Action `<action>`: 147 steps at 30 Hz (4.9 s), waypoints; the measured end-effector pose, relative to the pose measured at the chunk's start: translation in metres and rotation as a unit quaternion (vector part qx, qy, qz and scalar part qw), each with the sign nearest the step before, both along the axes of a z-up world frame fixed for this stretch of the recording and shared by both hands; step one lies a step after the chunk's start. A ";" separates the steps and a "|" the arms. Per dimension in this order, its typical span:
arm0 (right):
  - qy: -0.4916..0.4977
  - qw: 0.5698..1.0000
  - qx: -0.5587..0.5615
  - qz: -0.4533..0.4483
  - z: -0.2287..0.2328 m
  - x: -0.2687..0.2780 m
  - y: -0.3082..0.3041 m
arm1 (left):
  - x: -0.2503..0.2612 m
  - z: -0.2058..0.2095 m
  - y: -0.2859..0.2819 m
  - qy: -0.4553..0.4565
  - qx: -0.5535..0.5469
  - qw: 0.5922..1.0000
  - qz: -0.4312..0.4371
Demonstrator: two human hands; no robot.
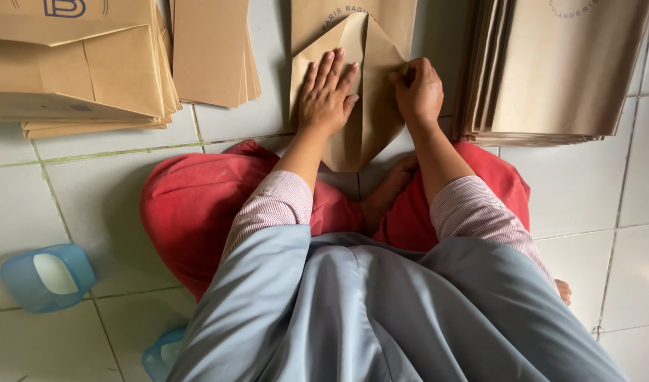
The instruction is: Folding flat paper bags to create a bottom gusset and stacking them.
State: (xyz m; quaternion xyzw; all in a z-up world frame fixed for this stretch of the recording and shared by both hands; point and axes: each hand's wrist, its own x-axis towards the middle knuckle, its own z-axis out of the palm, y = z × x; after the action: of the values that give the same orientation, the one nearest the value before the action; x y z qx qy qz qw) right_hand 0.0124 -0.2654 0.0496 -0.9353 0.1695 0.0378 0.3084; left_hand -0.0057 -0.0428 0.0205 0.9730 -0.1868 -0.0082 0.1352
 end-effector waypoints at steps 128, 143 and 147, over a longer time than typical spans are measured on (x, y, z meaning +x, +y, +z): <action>0.094 0.972 -0.073 0.204 0.019 0.111 0.136 | 0.023 -0.006 0.036 0.114 -0.006 0.975 0.192; 0.183 0.960 0.193 0.084 0.029 -0.103 0.110 | 0.028 -0.039 0.026 0.039 -0.005 0.971 0.234; 0.177 0.968 0.151 0.094 0.011 -0.098 0.103 | 0.030 -0.032 0.025 0.061 0.013 0.971 0.231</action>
State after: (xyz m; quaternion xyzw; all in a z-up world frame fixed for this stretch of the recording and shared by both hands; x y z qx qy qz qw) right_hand -0.0855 -0.1625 0.0604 -0.8678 0.1255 0.2570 0.4063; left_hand 0.0242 -0.0176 -0.0114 0.9892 0.0515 -0.0382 0.1314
